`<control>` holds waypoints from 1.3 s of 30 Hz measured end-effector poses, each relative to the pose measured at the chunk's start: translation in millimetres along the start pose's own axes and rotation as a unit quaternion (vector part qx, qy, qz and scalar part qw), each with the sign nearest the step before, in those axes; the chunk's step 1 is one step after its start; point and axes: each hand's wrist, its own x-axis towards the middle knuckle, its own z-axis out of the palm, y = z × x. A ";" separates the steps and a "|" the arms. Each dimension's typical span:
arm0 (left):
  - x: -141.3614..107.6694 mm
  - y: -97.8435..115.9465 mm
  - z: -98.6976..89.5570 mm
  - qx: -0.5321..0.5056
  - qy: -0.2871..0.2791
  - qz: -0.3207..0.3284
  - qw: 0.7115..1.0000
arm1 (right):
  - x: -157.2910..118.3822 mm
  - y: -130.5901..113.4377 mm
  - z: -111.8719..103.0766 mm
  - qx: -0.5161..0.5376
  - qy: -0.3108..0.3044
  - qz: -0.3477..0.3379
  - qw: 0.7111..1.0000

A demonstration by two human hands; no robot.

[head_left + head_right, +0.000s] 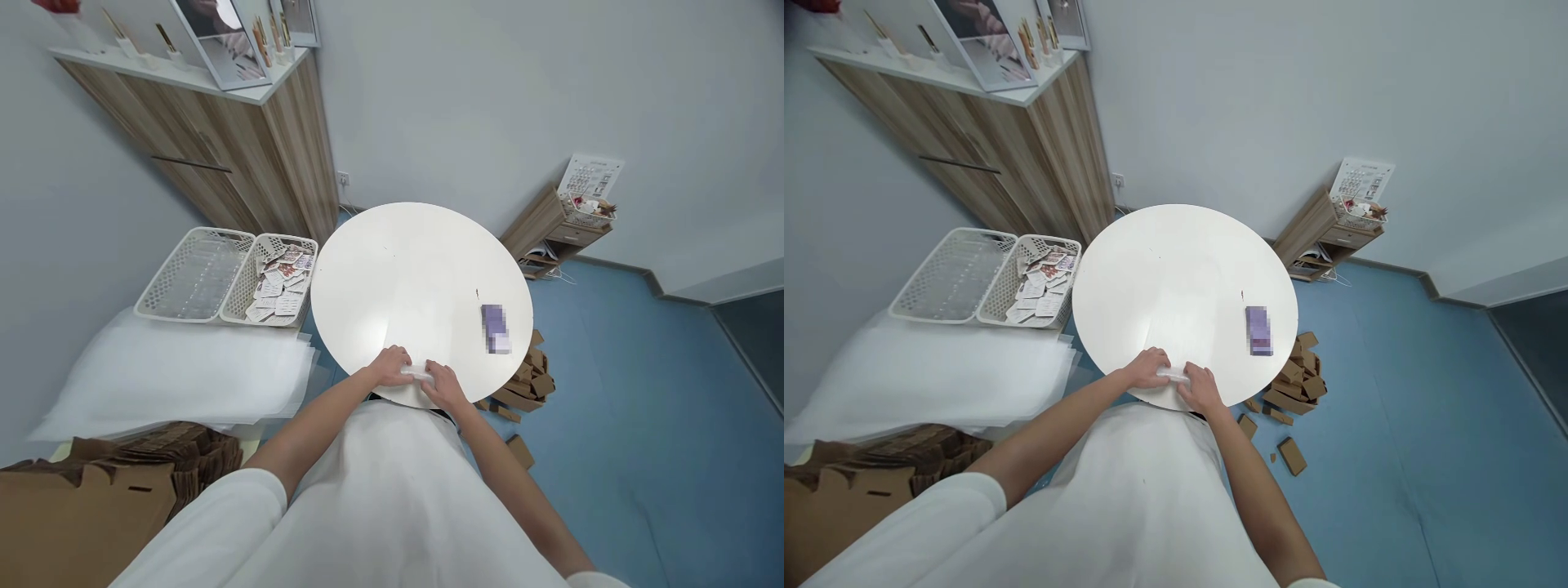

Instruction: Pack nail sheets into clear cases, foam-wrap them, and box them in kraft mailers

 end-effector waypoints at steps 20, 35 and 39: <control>31.3 -44.7 -23.2 -0.055 -0.014 -0.223 0.973 | 53.4 51.3 -6.8 0.125 0.012 0.184 0.975; 30.7 -12.6 -16.1 0.086 -0.031 0.043 0.995 | 42.2 19.0 5.9 -0.065 -0.016 -0.053 0.996; 30.2 -13.4 -9.9 0.090 -0.006 0.047 0.995 | 40.4 18.2 10.4 -0.054 -0.011 -0.032 0.998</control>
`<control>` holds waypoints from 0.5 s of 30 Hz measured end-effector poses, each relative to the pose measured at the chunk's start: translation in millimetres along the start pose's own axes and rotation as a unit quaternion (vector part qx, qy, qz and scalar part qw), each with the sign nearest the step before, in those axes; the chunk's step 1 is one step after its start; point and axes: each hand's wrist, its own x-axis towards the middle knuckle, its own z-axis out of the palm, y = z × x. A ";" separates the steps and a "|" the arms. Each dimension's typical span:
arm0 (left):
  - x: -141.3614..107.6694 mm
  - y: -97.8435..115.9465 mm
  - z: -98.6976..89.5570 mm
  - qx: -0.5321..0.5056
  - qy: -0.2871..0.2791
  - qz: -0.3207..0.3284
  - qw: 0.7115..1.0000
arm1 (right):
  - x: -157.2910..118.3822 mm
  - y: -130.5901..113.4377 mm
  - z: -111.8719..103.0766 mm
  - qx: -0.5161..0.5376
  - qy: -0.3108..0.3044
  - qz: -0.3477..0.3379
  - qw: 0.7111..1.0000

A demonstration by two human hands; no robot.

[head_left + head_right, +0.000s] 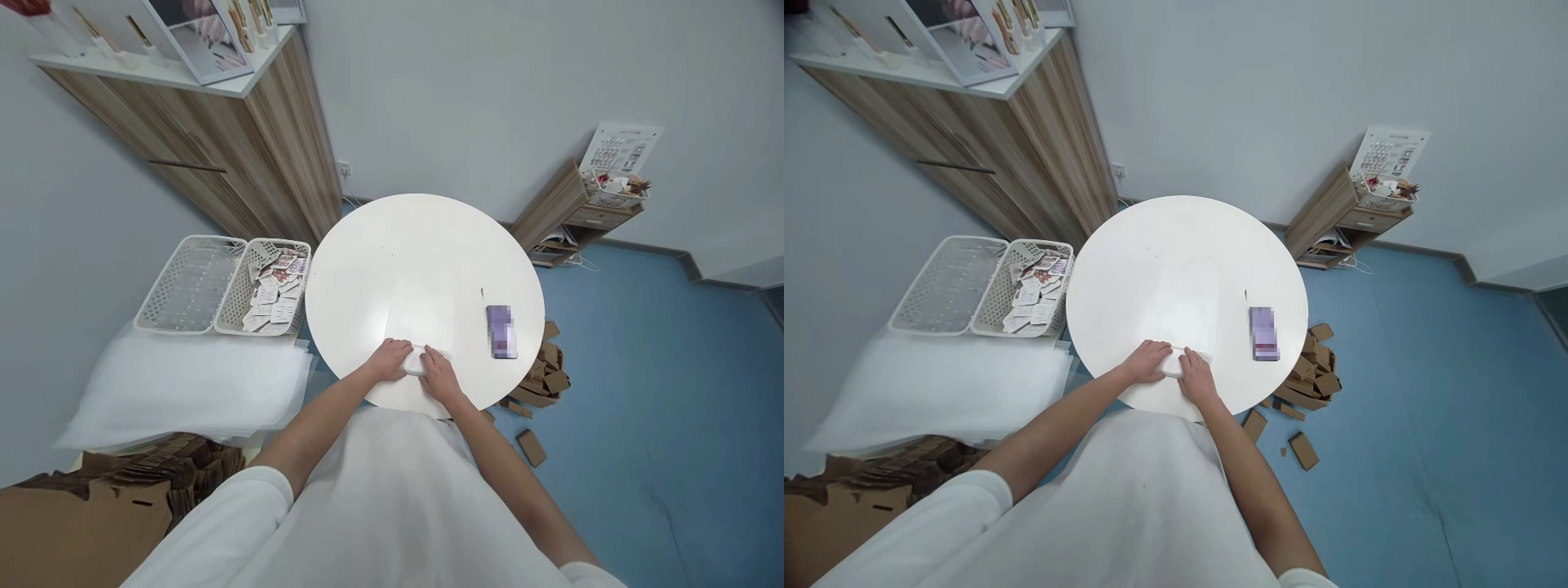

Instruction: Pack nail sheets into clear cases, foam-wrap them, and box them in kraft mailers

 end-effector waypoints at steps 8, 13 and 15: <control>-22.2 5.7 6.7 -0.032 0.002 0.027 0.999 | -25.3 -13.1 -5.3 0.081 -0.021 0.021 0.996; -31.7 11.5 10.3 -0.072 -0.011 -0.004 0.997 | -33.7 -14.5 -16.3 0.129 -0.082 0.043 0.987; -32.5 11.1 7.8 -0.093 0.001 -0.018 0.996 | -29.9 -11.4 -22.5 0.148 -0.083 0.046 0.984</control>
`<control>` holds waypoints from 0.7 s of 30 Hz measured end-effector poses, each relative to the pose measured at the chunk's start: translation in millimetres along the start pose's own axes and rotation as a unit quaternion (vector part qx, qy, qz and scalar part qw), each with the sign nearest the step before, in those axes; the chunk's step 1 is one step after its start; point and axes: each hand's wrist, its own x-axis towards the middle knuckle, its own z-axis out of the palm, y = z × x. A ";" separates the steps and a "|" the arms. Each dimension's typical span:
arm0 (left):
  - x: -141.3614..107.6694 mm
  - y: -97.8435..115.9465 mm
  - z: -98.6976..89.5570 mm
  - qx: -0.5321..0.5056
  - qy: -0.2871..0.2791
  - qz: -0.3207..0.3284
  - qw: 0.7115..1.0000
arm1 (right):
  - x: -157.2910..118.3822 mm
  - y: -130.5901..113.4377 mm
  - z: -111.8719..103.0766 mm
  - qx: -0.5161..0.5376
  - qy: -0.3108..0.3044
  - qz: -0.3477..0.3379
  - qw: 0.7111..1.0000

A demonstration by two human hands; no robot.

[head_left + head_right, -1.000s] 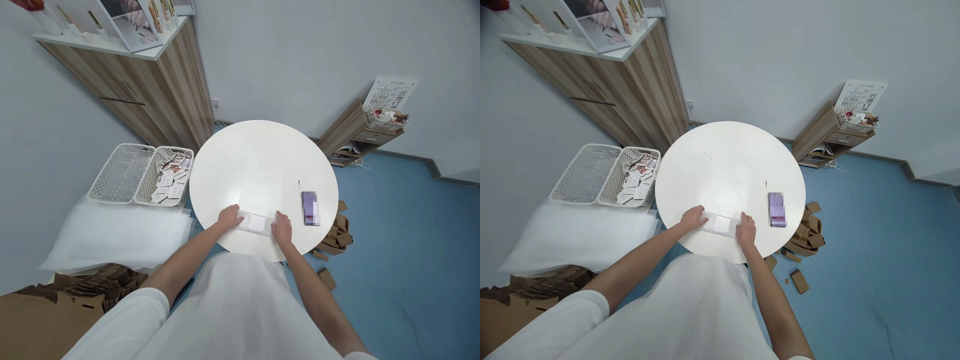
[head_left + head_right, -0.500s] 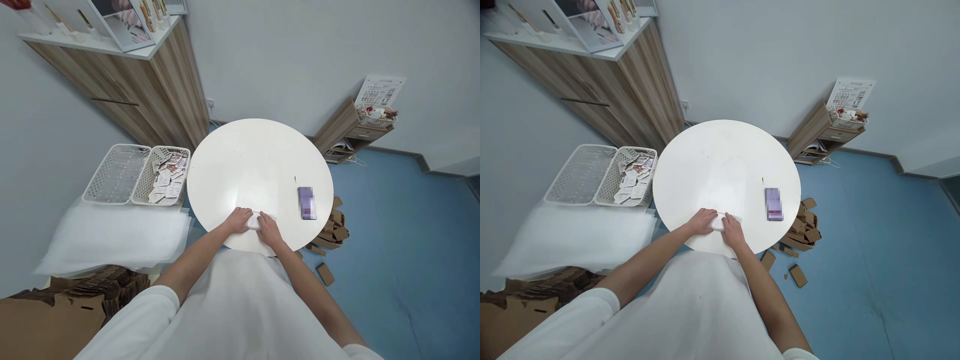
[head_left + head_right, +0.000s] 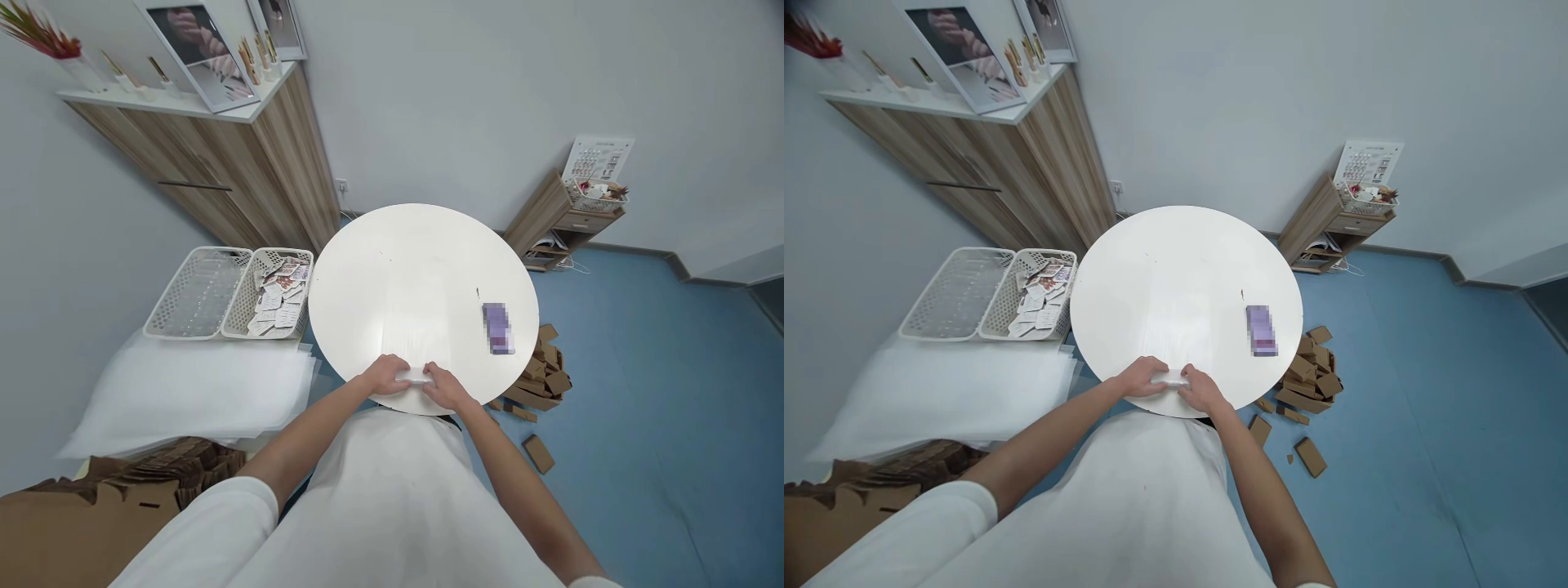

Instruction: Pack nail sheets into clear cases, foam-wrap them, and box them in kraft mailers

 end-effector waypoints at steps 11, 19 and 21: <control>10.2 -32.3 -19.4 -0.129 0.048 -0.184 0.973 | 48.0 29.6 -31.9 0.157 0.078 0.086 0.981; 12.7 -44.0 -12.6 -0.084 0.067 -0.295 0.949 | 62.2 55.6 -22.8 0.136 0.140 0.175 0.965; 11.2 -40.2 -13.5 -0.057 0.109 -0.301 0.946 | 59.9 51.2 -20.2 0.104 0.171 0.180 0.963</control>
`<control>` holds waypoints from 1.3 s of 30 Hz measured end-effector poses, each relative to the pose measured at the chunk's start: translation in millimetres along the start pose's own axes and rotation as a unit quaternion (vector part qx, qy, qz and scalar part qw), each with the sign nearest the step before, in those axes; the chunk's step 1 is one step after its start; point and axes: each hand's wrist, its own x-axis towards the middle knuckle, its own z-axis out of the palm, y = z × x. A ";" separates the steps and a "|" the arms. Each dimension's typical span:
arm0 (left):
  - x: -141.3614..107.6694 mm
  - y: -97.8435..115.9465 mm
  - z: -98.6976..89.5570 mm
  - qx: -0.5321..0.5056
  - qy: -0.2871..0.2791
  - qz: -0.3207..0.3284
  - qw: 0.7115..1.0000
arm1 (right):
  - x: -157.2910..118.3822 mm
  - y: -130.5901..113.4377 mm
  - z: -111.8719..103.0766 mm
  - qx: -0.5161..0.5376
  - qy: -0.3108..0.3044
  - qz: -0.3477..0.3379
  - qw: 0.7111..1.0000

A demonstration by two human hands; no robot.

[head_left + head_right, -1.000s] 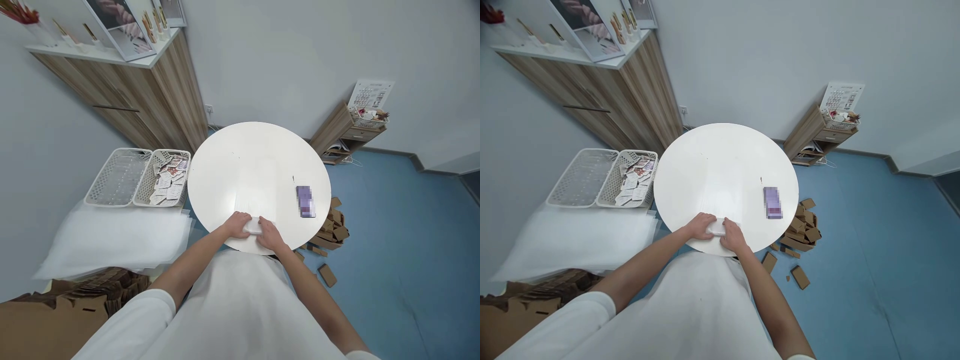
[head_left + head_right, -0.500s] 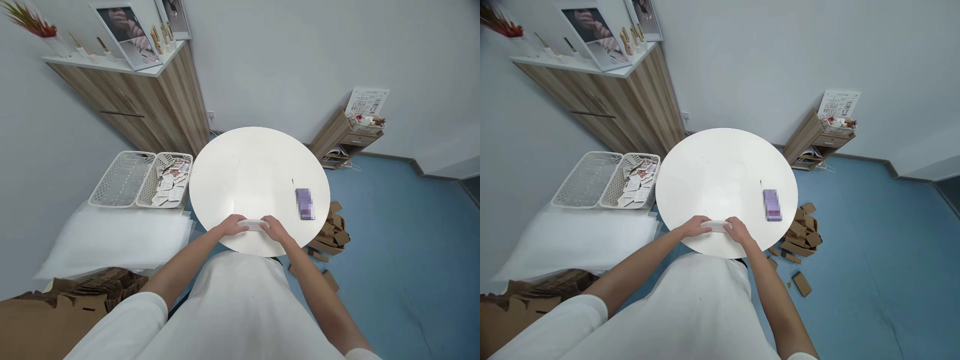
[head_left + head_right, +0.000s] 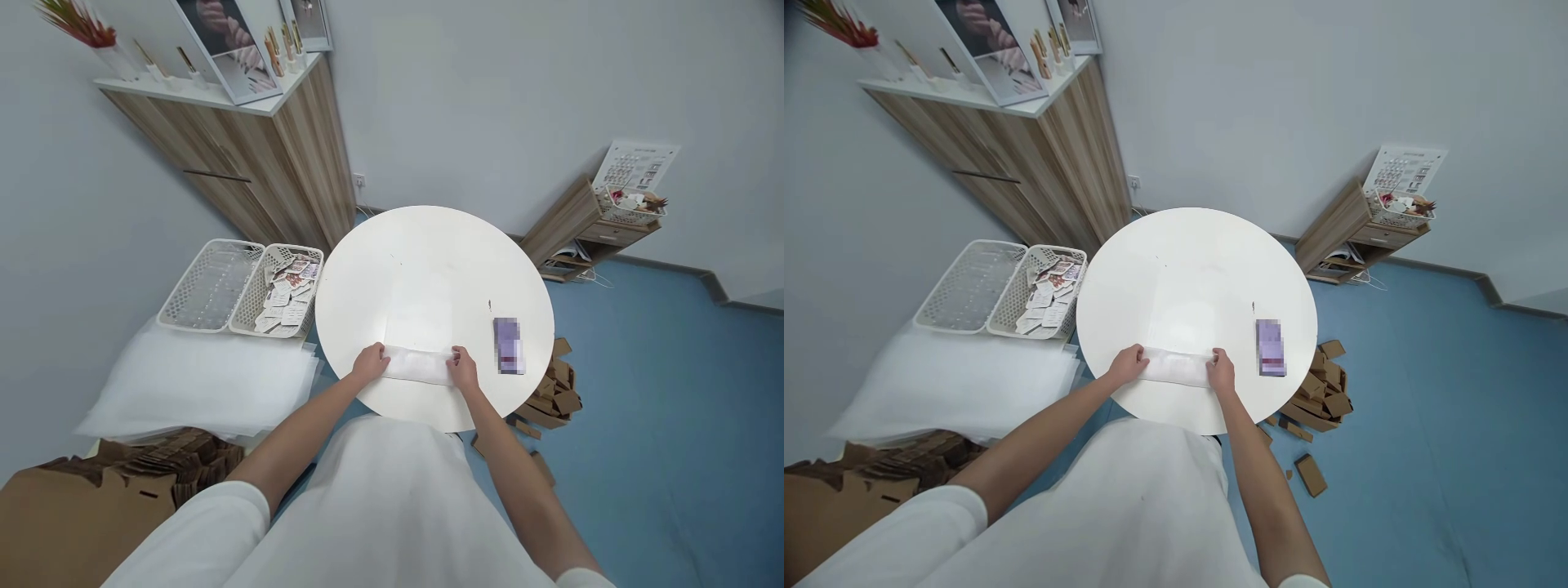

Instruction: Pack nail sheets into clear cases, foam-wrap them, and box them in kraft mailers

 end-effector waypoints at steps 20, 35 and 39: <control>-25.8 25.9 1.5 0.169 -0.111 0.278 0.939 | -51.8 -21.4 16.8 -0.171 -0.154 -0.232 0.945; -28.0 8.6 -11.5 0.000 -0.106 0.195 0.975 | -38.1 -29.6 -11.7 0.023 -0.215 -0.119 0.969; -16.0 1.1 -16.1 -0.030 -0.088 0.119 0.988 | -22.1 -24.7 -7.8 0.066 -0.133 -0.063 0.987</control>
